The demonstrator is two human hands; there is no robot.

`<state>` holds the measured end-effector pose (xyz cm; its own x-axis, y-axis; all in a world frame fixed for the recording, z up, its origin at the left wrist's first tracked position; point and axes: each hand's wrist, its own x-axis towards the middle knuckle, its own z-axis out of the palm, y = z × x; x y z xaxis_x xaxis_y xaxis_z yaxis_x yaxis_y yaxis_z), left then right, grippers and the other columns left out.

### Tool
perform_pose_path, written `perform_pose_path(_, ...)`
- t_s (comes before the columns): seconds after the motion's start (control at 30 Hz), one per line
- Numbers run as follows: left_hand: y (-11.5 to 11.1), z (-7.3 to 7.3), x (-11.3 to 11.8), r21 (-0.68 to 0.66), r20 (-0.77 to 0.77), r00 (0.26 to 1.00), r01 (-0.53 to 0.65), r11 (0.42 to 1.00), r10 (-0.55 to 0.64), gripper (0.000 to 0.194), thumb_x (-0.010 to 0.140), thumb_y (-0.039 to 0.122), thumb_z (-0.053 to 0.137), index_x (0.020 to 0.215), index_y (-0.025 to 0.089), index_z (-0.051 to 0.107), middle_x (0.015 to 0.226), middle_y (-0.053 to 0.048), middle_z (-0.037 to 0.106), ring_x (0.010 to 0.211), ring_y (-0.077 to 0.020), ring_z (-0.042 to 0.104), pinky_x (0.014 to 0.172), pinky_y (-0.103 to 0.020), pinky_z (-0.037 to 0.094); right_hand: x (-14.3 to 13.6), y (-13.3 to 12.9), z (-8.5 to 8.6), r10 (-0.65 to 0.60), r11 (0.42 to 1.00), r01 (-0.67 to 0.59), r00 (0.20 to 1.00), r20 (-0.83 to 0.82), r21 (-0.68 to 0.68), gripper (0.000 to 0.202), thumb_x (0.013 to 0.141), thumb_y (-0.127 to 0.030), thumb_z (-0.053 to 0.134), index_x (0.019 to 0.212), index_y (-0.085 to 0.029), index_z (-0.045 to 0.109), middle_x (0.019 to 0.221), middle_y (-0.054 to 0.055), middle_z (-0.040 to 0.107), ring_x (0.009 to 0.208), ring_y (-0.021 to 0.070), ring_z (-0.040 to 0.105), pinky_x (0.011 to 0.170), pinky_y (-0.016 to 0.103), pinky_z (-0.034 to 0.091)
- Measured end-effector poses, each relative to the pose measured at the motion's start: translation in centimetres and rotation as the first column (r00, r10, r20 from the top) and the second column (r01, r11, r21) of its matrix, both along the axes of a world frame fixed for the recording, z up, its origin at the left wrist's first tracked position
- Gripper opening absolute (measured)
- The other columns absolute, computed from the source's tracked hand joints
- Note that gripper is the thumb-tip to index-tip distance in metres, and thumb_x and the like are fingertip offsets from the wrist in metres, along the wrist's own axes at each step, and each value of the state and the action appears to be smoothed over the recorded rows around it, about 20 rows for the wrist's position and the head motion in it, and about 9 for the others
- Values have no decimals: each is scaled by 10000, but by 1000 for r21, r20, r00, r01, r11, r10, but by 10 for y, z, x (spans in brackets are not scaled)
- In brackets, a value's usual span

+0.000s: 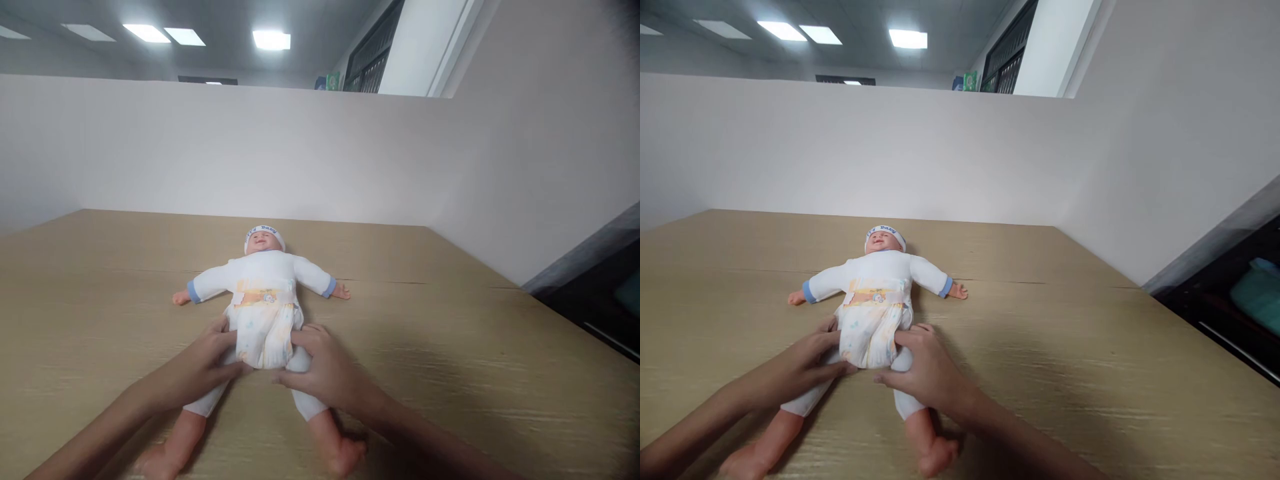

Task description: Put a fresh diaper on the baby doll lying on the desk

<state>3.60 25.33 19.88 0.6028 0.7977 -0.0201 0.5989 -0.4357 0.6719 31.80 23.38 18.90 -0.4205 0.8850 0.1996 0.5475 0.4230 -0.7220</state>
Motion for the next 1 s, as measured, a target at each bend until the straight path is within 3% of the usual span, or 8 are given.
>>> perform_pose_path(0.2,-1,-7,1,8,28,999,-42,999,41,342,1037,445,677,1333,301,769,1384,-88,625,1352,-337,567,1219,-472,473,-1,-2,-3,-22,1000,22,999,-37,-19,109,876,-304,892,900,-236,811,963,22,811,950,265,707,883,357,489)
perform_pose_path(0.3,0,-7,7,6,30,996,-83,997,83,301,957,484,765,1166,278,833,1337,-82,660,1303,-354,584,1172,-462,483,-1,-3,-4,-36,999,33,997,-75,-39,109,875,-296,884,882,-228,800,964,18,793,911,243,698,836,333,493)
perform_pose_path(0.43,0,-2,16,7,-113,977,-183,983,183,221,875,477,830,964,277,860,1217,-78,713,1290,-413,552,1167,-579,401,-3,-2,-2,-43,999,42,998,-45,-33,115,843,-235,910,873,-240,800,943,16,793,916,256,697,832,346,492)
perform_pose_path(0.6,-3,-6,15,15,-167,971,-174,985,174,209,931,426,761,1058,293,860,1218,-84,713,1278,-406,527,1166,-611,351,-3,-2,3,68,998,-68,998,1,8,135,869,-183,917,888,-260,808,1054,-17,823,1060,263,692,946,364,476)
perform_pose_path(0.7,-4,-11,10,22,-129,980,-152,988,153,226,979,422,702,1080,293,858,1209,-91,703,1253,-394,541,1157,-593,380,-3,-3,3,96,994,-96,995,6,50,99,938,-214,874,884,-253,799,1082,-16,820,1076,259,659,979,374,469)
perform_pose_path(0.8,-2,-13,7,3,-49,988,-147,989,147,255,981,444,714,1141,301,853,1348,-94,687,1330,-407,523,1193,-584,381,-2,-5,0,105,992,-103,994,-24,77,39,1015,-235,793,1017,-269,811,1137,-12,812,1066,249,651,1039,394,459)
perform_pose_path(1.0,3,-19,3,-100,216,966,-121,988,141,321,983,472,760,1252,313,832,1515,-76,662,1378,-371,556,1228,-519,401,1,-1,-10,78,996,-72,986,-148,48,204,1073,-309,707,1252,-291,804,1304,56,768,1227,273,662,1077,396,494)
